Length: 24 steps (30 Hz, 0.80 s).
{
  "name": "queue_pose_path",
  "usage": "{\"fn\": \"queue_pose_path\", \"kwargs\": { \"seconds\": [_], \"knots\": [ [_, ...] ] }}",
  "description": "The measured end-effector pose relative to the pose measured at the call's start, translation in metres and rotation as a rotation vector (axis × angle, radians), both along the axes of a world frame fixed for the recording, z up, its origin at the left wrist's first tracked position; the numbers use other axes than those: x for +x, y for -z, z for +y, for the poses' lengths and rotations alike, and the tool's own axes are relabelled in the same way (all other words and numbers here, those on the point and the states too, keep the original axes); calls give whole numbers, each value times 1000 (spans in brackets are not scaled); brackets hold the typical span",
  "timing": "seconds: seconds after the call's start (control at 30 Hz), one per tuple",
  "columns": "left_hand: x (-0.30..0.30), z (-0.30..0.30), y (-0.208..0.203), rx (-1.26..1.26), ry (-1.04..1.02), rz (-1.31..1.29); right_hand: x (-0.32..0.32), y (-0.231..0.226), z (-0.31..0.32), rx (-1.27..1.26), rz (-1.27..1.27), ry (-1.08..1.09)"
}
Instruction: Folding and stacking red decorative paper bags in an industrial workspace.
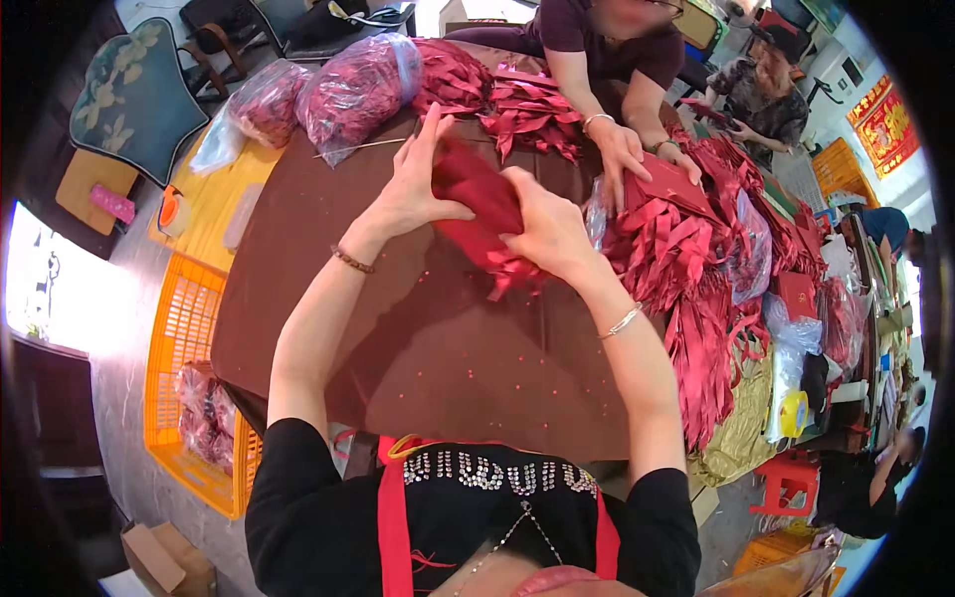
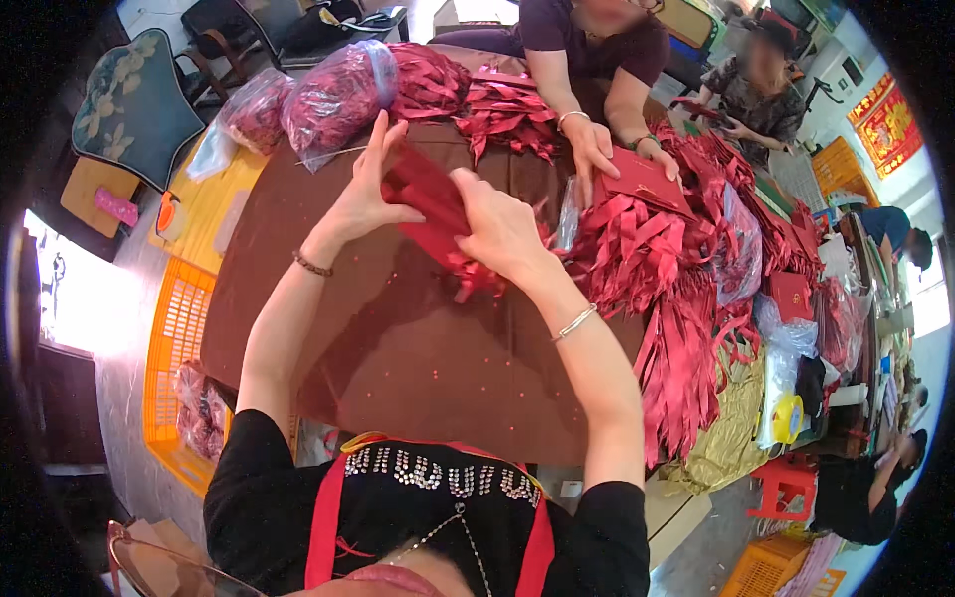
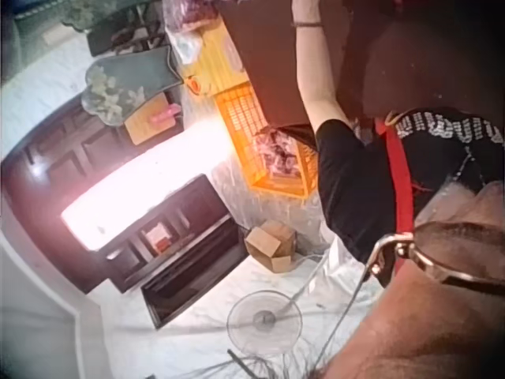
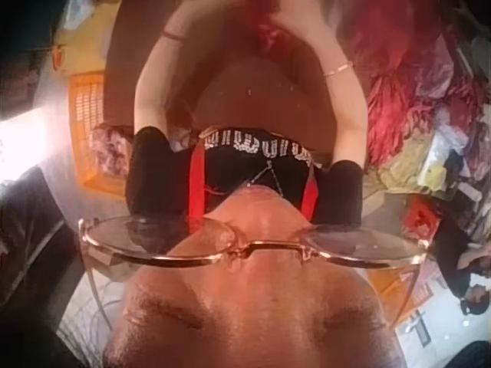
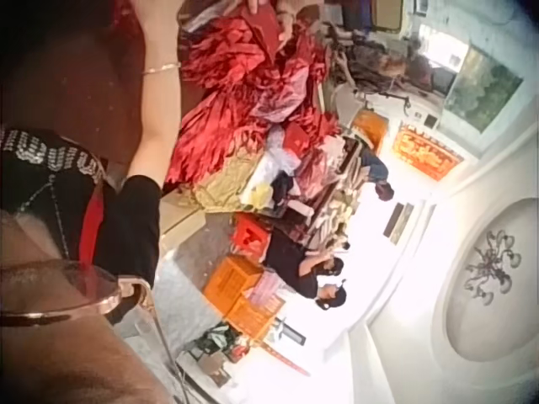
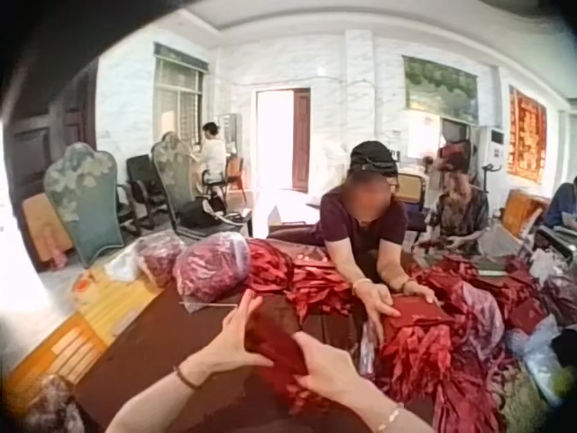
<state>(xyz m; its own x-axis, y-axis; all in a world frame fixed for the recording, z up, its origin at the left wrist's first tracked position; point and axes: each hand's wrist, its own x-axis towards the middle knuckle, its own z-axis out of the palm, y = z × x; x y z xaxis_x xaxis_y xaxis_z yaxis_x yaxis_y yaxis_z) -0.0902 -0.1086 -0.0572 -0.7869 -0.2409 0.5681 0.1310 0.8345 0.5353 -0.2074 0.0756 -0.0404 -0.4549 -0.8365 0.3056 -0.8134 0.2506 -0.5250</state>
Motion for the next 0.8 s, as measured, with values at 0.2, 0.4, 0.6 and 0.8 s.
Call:
{"fn": "queue_pose_path", "kwargs": {
  "seconds": [0.2, 0.4, 0.6, 0.8],
  "knots": [
    [77, 22, 50, 628, 119, 100, 35, -1, -19, 267, 260, -514],
    [104, 48, 99, 732, 52, 113, 64, 17, -8, 250, 548, -369],
    [87, 40, 99, 781, 261, 70, 37, 14, 15, 243, 177, -485],
    [96, 40, 108, 754, 242, 3, 26, 14, 32, 439, 246, -385]
  ]
}}
